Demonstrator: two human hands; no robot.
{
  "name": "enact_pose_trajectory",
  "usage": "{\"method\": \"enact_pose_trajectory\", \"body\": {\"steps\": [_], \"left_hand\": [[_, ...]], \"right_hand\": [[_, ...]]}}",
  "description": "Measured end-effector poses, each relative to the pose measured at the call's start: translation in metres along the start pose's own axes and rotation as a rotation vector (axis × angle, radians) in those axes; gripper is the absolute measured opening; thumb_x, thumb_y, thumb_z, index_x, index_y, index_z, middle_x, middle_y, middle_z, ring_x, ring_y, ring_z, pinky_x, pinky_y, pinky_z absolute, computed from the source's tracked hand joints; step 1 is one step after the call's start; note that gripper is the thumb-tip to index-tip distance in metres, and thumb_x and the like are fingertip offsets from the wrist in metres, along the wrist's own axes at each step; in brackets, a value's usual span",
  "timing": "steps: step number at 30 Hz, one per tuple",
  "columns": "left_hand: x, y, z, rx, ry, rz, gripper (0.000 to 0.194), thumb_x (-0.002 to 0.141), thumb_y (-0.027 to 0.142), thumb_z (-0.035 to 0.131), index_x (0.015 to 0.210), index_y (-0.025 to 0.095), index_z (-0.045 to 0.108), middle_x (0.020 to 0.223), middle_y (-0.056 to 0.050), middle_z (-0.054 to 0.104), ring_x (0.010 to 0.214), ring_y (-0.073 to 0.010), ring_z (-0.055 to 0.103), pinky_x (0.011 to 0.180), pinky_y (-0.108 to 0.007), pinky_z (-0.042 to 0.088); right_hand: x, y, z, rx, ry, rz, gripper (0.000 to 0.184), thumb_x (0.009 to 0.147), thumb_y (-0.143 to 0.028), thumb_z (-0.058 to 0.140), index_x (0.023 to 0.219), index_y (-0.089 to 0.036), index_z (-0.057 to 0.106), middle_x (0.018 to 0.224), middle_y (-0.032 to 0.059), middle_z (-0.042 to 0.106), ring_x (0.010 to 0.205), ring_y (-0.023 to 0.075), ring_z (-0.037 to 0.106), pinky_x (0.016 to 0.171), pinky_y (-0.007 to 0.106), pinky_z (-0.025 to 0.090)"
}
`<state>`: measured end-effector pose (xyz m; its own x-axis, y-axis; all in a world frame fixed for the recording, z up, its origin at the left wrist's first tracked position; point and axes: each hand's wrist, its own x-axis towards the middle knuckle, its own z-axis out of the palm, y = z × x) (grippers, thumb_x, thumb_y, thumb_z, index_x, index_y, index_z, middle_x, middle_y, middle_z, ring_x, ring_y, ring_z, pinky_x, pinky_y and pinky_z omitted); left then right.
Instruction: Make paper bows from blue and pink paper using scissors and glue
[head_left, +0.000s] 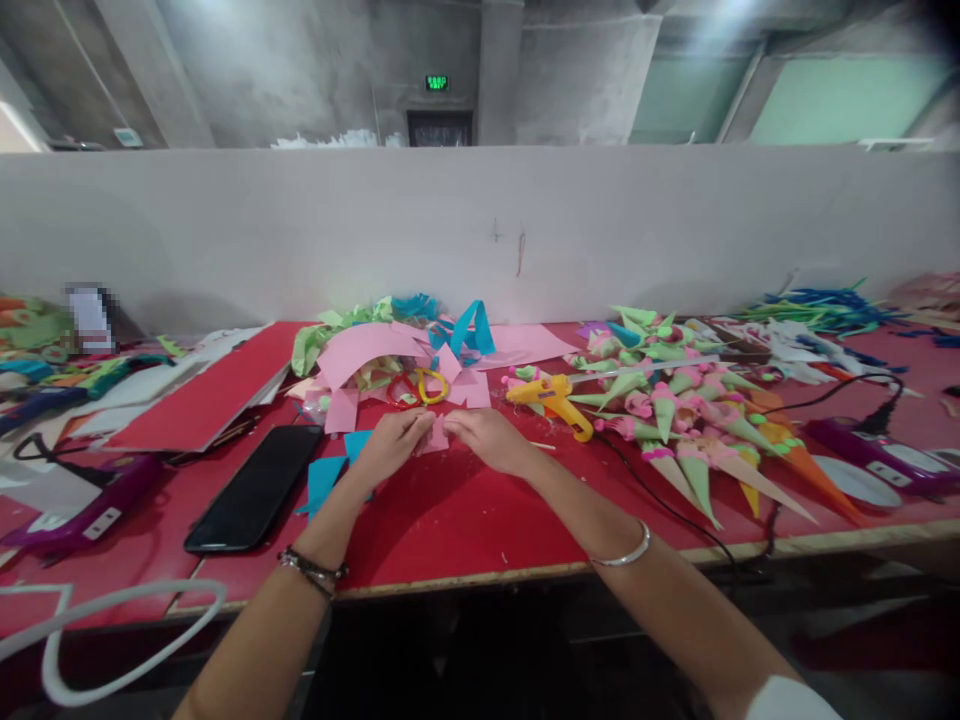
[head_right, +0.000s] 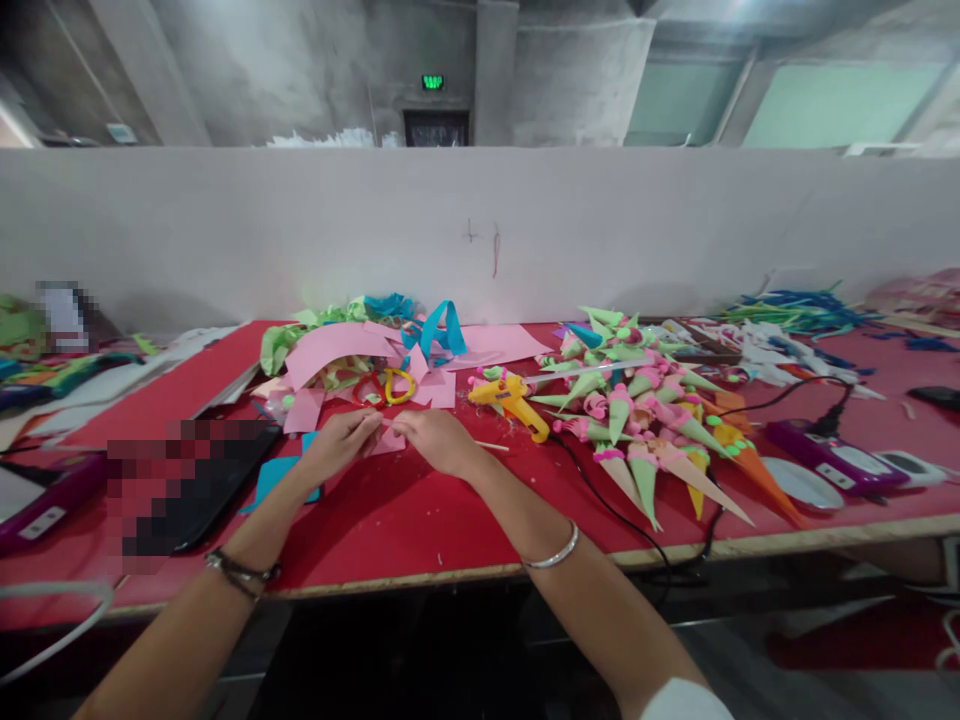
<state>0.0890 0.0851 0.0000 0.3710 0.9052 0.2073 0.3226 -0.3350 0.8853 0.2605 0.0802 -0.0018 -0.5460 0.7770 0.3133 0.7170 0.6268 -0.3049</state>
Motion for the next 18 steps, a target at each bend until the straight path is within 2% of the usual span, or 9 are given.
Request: {"method": "enact_pose_trajectory", "body": {"steps": [2, 4, 9, 13, 18], "left_hand": [[0.0, -0.001, -0.001, -0.044, -0.043, -0.044, 0.037, 0.079, 0.039, 0.043, 0.05, 0.016, 0.048, 0.038, 0.005, 0.046, 0.038, -0.0063, 0.039, 0.045, -0.019, 0.028], [0.001, -0.002, -0.001, -0.089, -0.06, -0.099, 0.039, 0.079, 0.04, 0.042, 0.049, 0.016, 0.046, 0.033, 0.006, 0.043, 0.033, -0.0062, 0.036, 0.042, -0.02, 0.026], [0.001, -0.005, 0.007, -0.233, -0.036, -0.239, 0.04, 0.079, 0.043, 0.04, 0.048, 0.017, 0.042, 0.026, 0.007, 0.033, 0.026, -0.0047, 0.028, 0.036, -0.019, 0.02], [0.0, -0.002, 0.01, -0.407, -0.041, -0.355, 0.036, 0.077, 0.043, 0.042, 0.052, 0.018, 0.038, 0.029, 0.01, 0.025, 0.026, -0.0034, 0.022, 0.034, -0.018, 0.017], [0.0, 0.0, 0.008, -0.563, -0.106, -0.471, 0.032, 0.079, 0.035, 0.043, 0.052, 0.018, 0.037, 0.029, 0.011, 0.024, 0.025, -0.0026, 0.019, 0.034, -0.017, 0.02]], "right_hand": [[0.0, -0.001, 0.0, -0.027, -0.001, 0.003, 0.032, 0.091, -0.029, 0.028, 0.086, -0.016, 0.056, 0.081, 0.0029, 0.064, 0.074, 0.0122, 0.057, 0.064, 0.021, 0.035], [0.0, -0.003, -0.001, -0.143, -0.027, 0.017, 0.03, 0.091, -0.03, 0.028, 0.089, -0.016, 0.055, 0.084, 0.0051, 0.064, 0.077, 0.0145, 0.058, 0.064, 0.022, 0.036], [-0.001, -0.014, -0.002, -0.446, -0.107, 0.022, 0.029, 0.091, -0.023, 0.023, 0.097, -0.014, 0.05, 0.083, 0.0086, 0.064, 0.075, 0.0194, 0.061, 0.058, 0.025, 0.041], [-0.003, -0.019, -0.001, -0.497, -0.095, 0.026, 0.027, 0.088, -0.011, 0.022, 0.097, -0.011, 0.047, 0.086, 0.0122, 0.061, 0.077, 0.0204, 0.06, 0.059, 0.027, 0.043], [-0.003, -0.02, 0.0, -0.523, -0.096, 0.009, 0.026, 0.087, -0.009, 0.023, 0.097, -0.012, 0.047, 0.087, 0.013, 0.061, 0.079, 0.0191, 0.059, 0.062, 0.027, 0.044]]}}
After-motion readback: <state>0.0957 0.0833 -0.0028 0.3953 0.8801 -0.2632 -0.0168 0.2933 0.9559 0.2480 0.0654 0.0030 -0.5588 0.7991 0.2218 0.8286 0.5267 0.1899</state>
